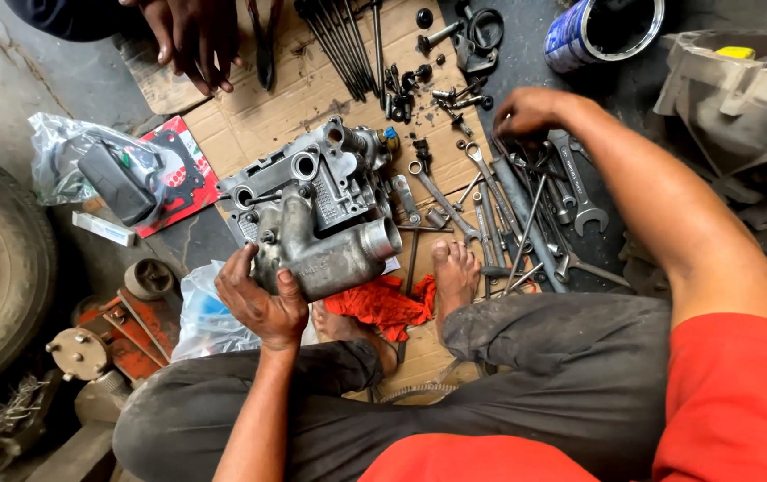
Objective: The person sits on the workshop floor assembling engine components. They fit a gasket onto a cylinder head, position the head on the block, wipe parts with a red cloth, place an intake manifold onto the assembly, and tighten fasteners using a T-handle wrench.
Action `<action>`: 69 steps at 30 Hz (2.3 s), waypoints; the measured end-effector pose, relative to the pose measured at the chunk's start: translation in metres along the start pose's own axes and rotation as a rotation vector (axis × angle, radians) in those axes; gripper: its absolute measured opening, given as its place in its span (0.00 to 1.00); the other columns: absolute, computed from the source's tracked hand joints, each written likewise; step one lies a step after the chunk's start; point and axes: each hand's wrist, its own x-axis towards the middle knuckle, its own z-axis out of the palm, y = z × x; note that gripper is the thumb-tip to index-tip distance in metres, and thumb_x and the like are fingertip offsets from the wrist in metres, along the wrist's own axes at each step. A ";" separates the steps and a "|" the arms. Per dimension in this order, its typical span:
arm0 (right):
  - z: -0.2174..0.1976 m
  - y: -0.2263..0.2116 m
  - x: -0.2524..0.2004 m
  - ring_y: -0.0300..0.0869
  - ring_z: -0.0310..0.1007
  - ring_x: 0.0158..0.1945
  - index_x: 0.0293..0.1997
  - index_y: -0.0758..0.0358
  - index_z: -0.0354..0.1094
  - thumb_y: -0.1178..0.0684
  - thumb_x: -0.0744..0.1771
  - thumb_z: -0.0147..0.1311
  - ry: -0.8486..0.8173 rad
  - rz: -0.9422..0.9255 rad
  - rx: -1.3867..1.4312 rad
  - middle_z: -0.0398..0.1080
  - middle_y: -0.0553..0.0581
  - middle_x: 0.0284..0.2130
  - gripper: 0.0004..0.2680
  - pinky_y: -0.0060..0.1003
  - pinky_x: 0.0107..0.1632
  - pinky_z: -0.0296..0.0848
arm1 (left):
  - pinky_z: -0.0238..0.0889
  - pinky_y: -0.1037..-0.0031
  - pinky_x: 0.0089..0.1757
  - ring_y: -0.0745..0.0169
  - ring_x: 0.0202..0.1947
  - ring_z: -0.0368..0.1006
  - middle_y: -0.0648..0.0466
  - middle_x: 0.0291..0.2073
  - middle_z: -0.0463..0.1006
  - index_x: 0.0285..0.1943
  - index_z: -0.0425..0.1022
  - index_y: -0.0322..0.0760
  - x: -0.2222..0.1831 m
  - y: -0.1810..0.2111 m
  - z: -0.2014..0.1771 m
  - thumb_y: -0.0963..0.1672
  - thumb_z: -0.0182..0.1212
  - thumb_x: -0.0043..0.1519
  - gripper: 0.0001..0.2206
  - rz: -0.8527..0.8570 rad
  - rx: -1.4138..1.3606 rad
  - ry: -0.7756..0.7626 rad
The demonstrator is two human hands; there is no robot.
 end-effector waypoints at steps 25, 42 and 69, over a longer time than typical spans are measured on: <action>-0.056 -0.004 0.008 0.37 0.74 0.25 0.60 0.58 0.69 0.56 0.71 0.50 0.821 -0.220 0.679 0.74 0.56 0.33 0.10 0.31 0.24 0.72 | 0.58 0.55 0.57 0.41 0.54 0.69 0.42 0.53 0.74 0.62 0.68 0.31 0.000 0.000 0.000 0.55 0.50 0.73 0.24 0.014 0.010 -0.011; -0.050 -0.041 0.007 0.48 0.78 0.37 0.45 0.64 0.78 0.46 0.70 0.55 0.282 0.051 -0.048 0.79 0.64 0.37 0.11 0.45 0.41 0.80 | 0.58 0.56 0.57 0.42 0.54 0.69 0.41 0.53 0.74 0.62 0.68 0.31 0.000 0.000 -0.001 0.55 0.50 0.72 0.24 0.008 -0.005 -0.013; 0.006 -0.077 -0.352 0.56 0.73 0.58 0.58 0.59 0.75 0.44 0.73 0.60 1.560 -0.338 -0.257 0.76 0.62 0.54 0.12 0.51 0.61 0.69 | 0.57 0.52 0.59 0.40 0.60 0.67 0.43 0.57 0.72 0.65 0.69 0.33 -0.006 -0.014 0.006 0.56 0.52 0.73 0.25 -0.004 -0.060 0.122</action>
